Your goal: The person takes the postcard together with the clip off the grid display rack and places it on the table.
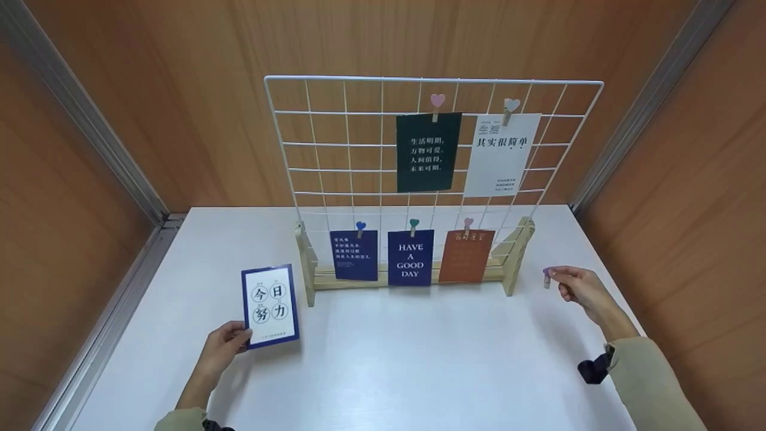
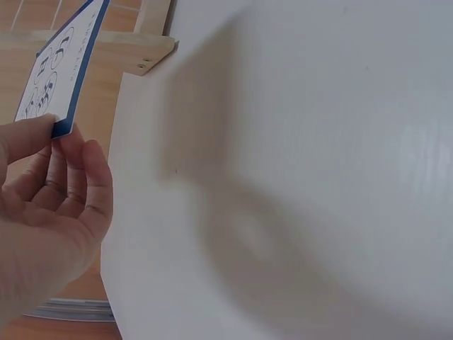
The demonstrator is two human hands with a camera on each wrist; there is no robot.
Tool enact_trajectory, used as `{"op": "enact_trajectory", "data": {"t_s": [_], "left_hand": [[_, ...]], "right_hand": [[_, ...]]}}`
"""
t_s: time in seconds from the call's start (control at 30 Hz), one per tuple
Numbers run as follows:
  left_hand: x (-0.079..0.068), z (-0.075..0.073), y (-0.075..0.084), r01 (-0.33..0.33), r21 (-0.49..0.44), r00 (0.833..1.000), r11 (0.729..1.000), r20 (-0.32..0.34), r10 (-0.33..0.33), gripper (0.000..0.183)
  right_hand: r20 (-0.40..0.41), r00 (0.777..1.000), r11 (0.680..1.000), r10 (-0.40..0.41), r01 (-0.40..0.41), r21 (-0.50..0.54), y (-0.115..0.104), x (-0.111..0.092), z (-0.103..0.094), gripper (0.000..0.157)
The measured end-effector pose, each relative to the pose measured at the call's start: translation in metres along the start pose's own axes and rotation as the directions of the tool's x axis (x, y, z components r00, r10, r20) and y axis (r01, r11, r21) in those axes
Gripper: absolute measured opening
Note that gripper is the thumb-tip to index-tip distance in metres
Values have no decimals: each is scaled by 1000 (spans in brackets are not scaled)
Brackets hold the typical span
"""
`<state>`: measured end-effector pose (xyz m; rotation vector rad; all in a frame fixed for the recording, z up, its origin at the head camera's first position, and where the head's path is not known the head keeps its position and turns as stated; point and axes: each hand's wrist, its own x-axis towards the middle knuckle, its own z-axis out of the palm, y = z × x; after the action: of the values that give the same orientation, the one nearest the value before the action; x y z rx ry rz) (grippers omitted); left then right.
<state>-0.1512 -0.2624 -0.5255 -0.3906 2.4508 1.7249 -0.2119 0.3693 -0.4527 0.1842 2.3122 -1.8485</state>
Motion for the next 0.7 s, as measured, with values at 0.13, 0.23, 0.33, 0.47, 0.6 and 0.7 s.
{"op": "enact_trajectory", "data": {"t_s": [0.13, 0.23, 0.33, 0.47, 0.6, 0.7], "left_hand": [[2, -1, -7, 36, 13, 999, 999, 6, -36, 28], [3, -3, -12, 52, 15, 999, 999, 13, -52, 30], [4, -5, -17, 61, 24, 998, 998, 27, -62, 33], [5, -7, -21, 77, 32, 996, 997, 32, -78, 35], [6, -9, -25, 83, 34, 996, 996, 35, -84, 34], [6, -11, -28, 77, 36, 996, 996, 44, -79, 35]], "right_hand": [[-4, 1000, 1000, 28, -28, -12, 12, 1, -5, 23], [-19, 998, 998, 56, -56, -26, 22, 1, -9, 25], [-36, 996, 995, 86, -87, -48, 31, 1, -12, 31], [-44, 993, 990, 113, -116, -78, 43, 0, -17, 39], [-55, 989, 985, 140, -145, -99, 52, 0, -22, 42], [-59, 988, 982, 143, -149, -115, 58, 0, -24, 42]]}}
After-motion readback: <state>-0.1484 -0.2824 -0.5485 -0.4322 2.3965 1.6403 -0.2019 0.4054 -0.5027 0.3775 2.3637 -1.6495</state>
